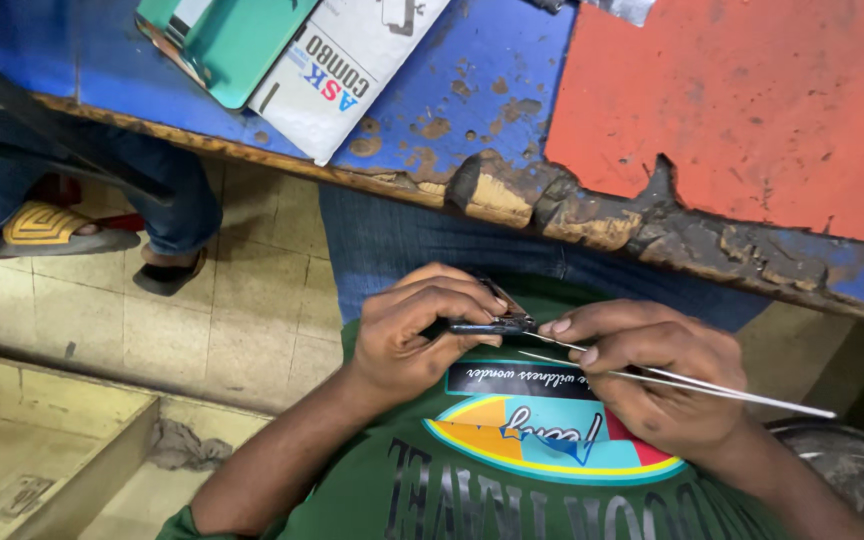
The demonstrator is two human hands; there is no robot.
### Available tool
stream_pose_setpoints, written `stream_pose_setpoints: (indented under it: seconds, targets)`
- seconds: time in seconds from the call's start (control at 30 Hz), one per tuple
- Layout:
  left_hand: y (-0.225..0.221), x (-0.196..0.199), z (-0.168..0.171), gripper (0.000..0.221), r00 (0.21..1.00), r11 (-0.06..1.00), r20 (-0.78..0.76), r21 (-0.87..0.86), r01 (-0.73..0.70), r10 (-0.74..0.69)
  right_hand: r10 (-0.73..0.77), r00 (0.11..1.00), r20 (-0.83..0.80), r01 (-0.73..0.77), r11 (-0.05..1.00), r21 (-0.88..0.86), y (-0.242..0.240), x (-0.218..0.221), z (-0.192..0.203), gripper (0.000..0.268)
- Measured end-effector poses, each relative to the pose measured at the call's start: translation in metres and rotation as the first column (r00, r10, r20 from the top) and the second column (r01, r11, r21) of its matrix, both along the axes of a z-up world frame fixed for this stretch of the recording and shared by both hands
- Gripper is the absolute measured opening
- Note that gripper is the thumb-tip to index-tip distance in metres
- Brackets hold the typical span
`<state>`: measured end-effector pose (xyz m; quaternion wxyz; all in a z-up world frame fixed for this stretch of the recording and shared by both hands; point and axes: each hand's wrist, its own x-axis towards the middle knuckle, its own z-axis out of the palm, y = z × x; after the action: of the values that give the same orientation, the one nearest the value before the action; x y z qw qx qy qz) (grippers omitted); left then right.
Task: The person cleans the internal components of a mobile phone using a brush, then uses tweezers to handle and place small parts inside the device.
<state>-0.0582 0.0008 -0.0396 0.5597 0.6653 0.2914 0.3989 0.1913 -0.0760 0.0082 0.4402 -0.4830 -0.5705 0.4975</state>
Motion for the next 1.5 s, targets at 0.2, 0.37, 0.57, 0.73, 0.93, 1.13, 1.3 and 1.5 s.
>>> stream_pose_setpoints:
  seconds: [0.2, 0.37, 0.57, 0.73, 0.93, 1.13, 1.3, 1.5]
  targets:
    - [0.006, -0.005, -0.001, 0.02, 0.997, 0.998, -0.045, 0.02, 0.062, -0.061, 0.008, 0.986, 0.169, -0.016, 0.999, 0.041, 0.007, -0.007, -0.001, 0.019]
    - [0.008, -0.004, -0.002, 0.019, 0.998, 0.999, -0.043, 0.009, 0.05, -0.049, 0.019, 0.98, 0.197, -0.044, 0.992, 0.122, 0.017, -0.012, 0.002, 0.023]
    - [0.009, -0.003, -0.002, 0.018, 0.998, 0.999, -0.053, -0.001, 0.046, -0.046, 0.077, 0.963, 0.259, -0.13, 0.973, 0.193, 0.028, -0.015, 0.005, 0.031]
    - [0.009, -0.002, 0.0, 0.018, 0.997, 0.999, -0.058, -0.007, 0.041, -0.042, 0.077, 0.954, 0.29, -0.144, 0.965, 0.218, 0.031, -0.016, 0.006, 0.033]
    - [0.01, 0.001, 0.001, 0.02, 0.996, 0.999, -0.072, 0.01, 0.052, -0.051, 0.067, 0.947, 0.313, -0.141, 0.965, 0.221, 0.029, -0.014, 0.007, 0.033]
    - [0.01, 0.005, 0.005, 0.021, 0.995, 0.998, -0.083, 0.033, 0.061, -0.058, 0.071, 0.924, 0.376, -0.165, 0.96, 0.224, 0.027, -0.011, 0.009, 0.034]
    - [0.01, 0.008, 0.005, 0.022, 0.995, 0.996, -0.087, 0.074, 0.059, -0.052, 0.095, 0.901, 0.424, -0.178, 0.971, 0.162, 0.025, -0.011, 0.014, 0.035]
    - [0.008, 0.011, 0.002, 0.024, 0.99, 0.987, -0.108, 0.123, 0.101, -0.088, 0.179, 0.866, 0.467, -0.246, 0.965, 0.086, 0.025, -0.012, 0.03, 0.033]
